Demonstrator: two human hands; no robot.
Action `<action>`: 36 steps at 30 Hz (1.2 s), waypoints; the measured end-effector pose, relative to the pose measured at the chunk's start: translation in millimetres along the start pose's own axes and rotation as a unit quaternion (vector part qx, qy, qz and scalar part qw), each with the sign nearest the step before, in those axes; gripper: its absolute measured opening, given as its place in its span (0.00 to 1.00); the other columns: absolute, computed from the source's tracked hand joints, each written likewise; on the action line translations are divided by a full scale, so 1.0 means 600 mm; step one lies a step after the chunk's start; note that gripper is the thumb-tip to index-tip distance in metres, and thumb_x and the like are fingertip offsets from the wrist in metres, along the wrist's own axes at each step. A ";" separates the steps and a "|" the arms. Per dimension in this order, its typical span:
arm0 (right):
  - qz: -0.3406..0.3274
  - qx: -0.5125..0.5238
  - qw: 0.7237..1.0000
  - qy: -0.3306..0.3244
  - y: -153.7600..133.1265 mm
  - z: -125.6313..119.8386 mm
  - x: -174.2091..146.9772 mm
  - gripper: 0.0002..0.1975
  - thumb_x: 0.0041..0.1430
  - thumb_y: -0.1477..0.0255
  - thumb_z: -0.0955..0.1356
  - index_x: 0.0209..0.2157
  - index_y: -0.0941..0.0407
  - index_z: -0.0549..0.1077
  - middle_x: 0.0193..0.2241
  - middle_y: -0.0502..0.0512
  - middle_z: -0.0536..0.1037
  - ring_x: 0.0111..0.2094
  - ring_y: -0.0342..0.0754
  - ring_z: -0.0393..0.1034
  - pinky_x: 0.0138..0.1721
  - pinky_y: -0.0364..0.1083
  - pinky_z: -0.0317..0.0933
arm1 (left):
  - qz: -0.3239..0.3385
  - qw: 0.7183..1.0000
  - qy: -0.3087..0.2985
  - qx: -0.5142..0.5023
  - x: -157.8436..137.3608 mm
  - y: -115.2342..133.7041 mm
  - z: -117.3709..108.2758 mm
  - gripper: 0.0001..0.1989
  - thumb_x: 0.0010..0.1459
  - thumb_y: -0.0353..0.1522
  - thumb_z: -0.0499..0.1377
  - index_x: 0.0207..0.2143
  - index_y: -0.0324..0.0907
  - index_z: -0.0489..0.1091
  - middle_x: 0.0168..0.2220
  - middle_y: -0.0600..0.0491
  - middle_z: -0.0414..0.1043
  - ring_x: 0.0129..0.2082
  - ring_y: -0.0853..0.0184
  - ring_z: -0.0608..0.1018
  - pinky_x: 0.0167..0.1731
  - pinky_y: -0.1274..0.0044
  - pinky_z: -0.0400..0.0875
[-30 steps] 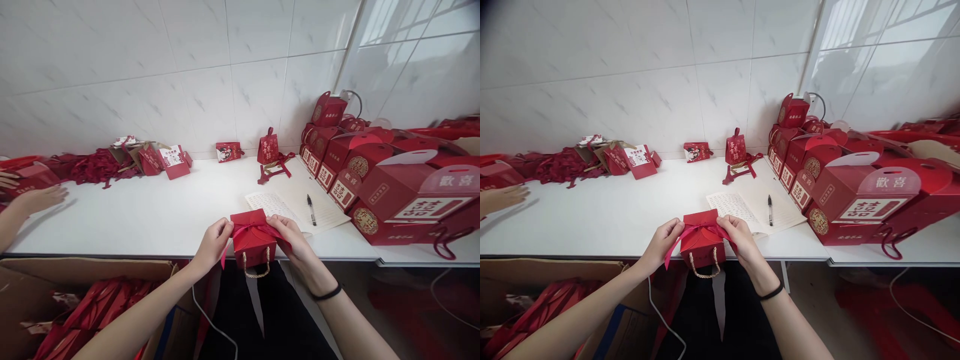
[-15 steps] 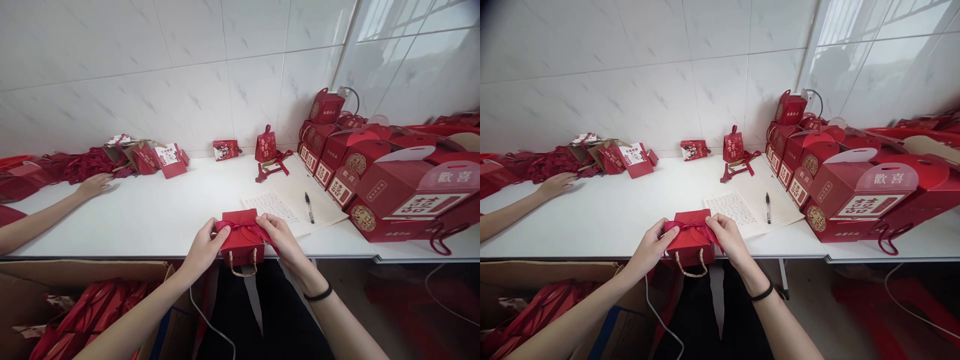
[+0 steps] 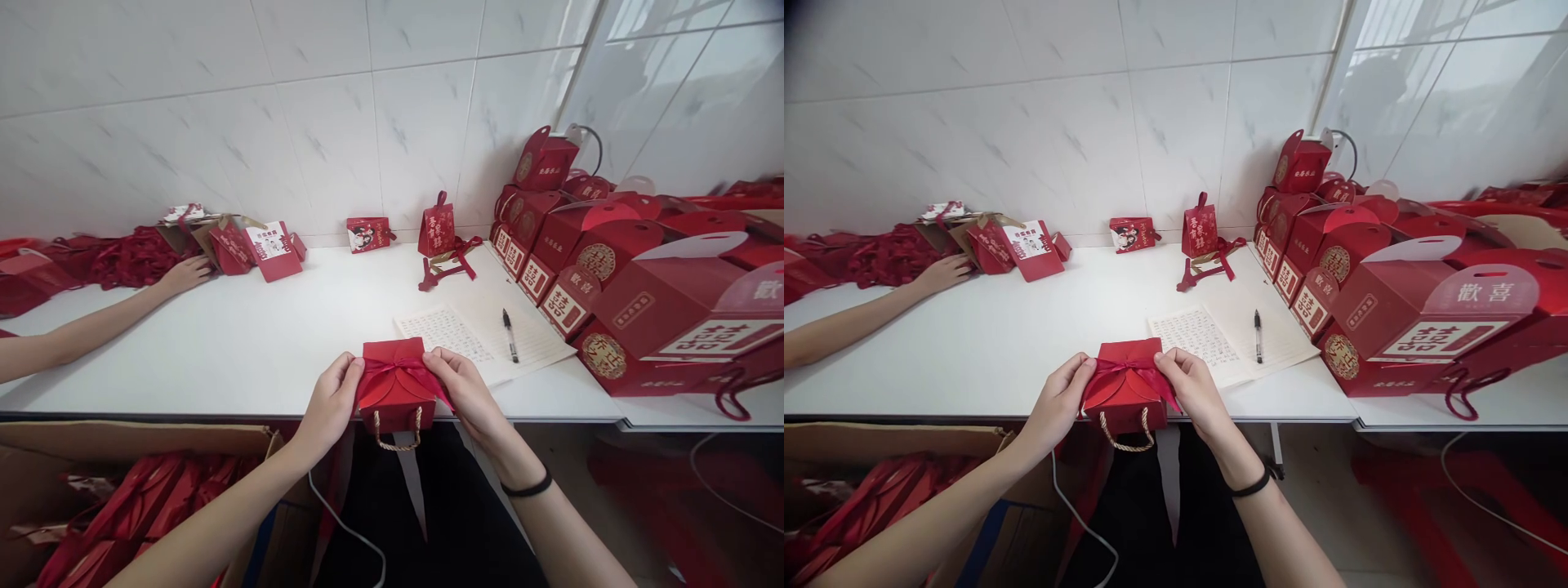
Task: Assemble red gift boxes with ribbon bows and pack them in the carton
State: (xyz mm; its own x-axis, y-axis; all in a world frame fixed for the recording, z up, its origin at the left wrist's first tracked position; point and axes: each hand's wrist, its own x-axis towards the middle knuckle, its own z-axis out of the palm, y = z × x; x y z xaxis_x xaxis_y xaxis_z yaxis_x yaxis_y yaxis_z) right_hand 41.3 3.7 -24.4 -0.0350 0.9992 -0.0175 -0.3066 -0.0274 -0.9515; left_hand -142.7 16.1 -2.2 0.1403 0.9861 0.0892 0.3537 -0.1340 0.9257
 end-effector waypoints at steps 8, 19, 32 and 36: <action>0.023 0.062 0.998 -0.010 0.010 -0.001 0.000 0.25 0.47 0.54 0.73 0.20 0.57 0.58 0.20 0.47 0.59 0.21 0.40 0.49 0.24 0.41 0.46 | 0.008 1.000 0.017 0.019 -0.003 -0.005 0.010 0.16 0.61 0.40 0.45 0.22 0.43 0.53 0.21 0.58 0.53 0.23 0.71 0.60 0.24 0.79 0.57; 0.015 0.057 0.998 -0.008 0.012 -0.005 -0.003 0.24 0.48 0.56 0.73 0.20 0.57 0.59 0.19 0.47 0.59 0.21 0.40 0.49 0.24 0.41 0.45 | -0.012 0.999 0.007 -0.030 0.002 -0.006 0.003 0.16 0.57 0.39 0.48 0.20 0.42 0.51 0.21 0.58 0.50 0.23 0.71 0.57 0.25 0.79 0.55; 0.018 0.051 0.999 0.002 0.014 -0.003 0.000 0.24 0.45 0.54 0.73 0.20 0.56 0.61 0.19 0.48 0.62 0.22 0.42 0.56 0.23 0.41 0.49 | -0.007 1.000 0.008 -0.018 0.003 -0.013 0.003 0.15 0.58 0.39 0.48 0.21 0.42 0.52 0.21 0.58 0.53 0.23 0.71 0.59 0.26 0.79 0.56; 0.017 0.059 0.998 0.002 0.014 0.000 0.001 0.23 0.44 0.54 0.74 0.20 0.57 0.62 0.20 0.49 0.63 0.22 0.42 0.56 0.22 0.41 0.50 | -0.002 1.000 0.014 -0.018 0.003 -0.014 0.006 0.15 0.58 0.38 0.47 0.20 0.42 0.52 0.21 0.59 0.52 0.23 0.72 0.58 0.26 0.79 0.56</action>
State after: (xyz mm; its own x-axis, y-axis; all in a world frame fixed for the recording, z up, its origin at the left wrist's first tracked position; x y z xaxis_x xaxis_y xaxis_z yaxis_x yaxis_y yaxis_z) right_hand 38.8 4.1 -32.7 -0.0438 0.9978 -0.0503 -0.4155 -0.0640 -0.9074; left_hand -142.0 18.6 -11.2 0.1127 0.9890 0.0953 0.3212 -0.1270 0.9385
